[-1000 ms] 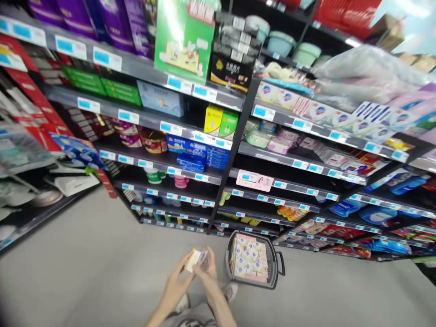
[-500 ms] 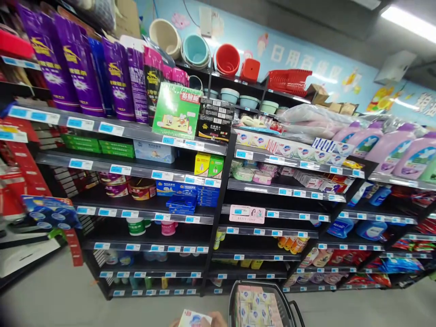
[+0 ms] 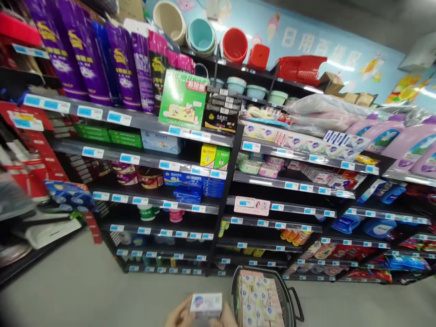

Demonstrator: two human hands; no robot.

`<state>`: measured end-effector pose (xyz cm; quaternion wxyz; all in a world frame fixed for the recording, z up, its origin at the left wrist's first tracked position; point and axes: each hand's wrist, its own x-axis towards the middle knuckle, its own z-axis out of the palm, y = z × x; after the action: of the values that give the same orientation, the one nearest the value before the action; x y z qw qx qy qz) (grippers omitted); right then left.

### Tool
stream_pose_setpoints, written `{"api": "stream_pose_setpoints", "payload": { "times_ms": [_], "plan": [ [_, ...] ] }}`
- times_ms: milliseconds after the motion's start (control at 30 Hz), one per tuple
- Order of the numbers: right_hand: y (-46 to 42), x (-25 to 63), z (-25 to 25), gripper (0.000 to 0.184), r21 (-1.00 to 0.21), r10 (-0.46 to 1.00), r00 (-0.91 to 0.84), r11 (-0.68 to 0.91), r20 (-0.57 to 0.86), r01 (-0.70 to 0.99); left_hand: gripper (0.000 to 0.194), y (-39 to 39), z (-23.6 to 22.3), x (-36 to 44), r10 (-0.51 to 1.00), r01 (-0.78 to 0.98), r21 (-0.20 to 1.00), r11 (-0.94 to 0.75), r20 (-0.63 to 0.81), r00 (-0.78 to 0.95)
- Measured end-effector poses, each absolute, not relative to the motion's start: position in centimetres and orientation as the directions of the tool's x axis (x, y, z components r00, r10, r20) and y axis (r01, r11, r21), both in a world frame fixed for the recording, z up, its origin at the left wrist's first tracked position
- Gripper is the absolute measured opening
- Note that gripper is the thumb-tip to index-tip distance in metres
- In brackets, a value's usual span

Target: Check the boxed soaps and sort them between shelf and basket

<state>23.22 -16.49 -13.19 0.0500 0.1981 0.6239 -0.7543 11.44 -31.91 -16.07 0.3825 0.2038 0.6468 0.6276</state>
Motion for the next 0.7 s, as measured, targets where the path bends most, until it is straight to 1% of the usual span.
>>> {"api": "stream_pose_setpoints", "payload": {
  "times_ms": [67,133,200,267,367,500,600,700],
  "plan": [
    [-17.2,24.1,-14.5,0.070,-0.825,0.092,-0.895,-0.437,-0.437,0.359,0.101,-32.4,-15.3,11.7,0.723,-0.098,0.983,0.158,-0.182,-0.666],
    [-17.7,24.7,-15.5,0.064,-0.682,0.008,-0.874,-0.629,-0.487,0.374,0.091,-32.5,-14.1,11.6,0.701,-0.001,0.980,0.197,-0.142,-0.699],
    [-17.9,25.1,-16.2,0.057,-0.578,-0.050,-0.863,-0.722,-0.503,0.379,0.082,-32.5,-13.0,11.3,0.682,0.044,0.971,0.237,-0.134,-0.718],
    [-18.1,25.3,-16.6,0.052,-0.533,-0.084,-0.868,-0.760,-0.489,0.373,0.075,-32.4,-12.1,11.1,0.666,0.057,0.962,0.265,-0.141,-0.732],
    [-18.4,25.8,-16.3,0.049,-0.498,-0.105,-0.883,-0.792,-0.457,0.352,0.069,-32.6,-11.6,11.3,0.658,0.064,0.959,0.277,-0.140,-0.740],
    [-18.8,25.9,-15.1,0.043,-0.461,-0.064,-0.871,-0.828,-0.487,0.319,0.064,-33.1,-11.8,11.7,0.676,0.073,0.967,0.243,-0.114,-0.728],
    [-18.6,25.4,-14.2,0.034,-0.453,-0.007,-0.836,-0.838,-0.548,0.304,0.070,-33.6,-12.2,12.1,0.704,0.027,0.984,0.177,-0.108,-0.702],
    [-18.1,24.7,-13.6,0.034,-0.475,0.057,-0.801,-0.830,-0.595,0.294,0.079,-34.1,-12.5,12.5,0.755,-0.075,0.994,0.082,-0.111,-0.646]
  ]
}}
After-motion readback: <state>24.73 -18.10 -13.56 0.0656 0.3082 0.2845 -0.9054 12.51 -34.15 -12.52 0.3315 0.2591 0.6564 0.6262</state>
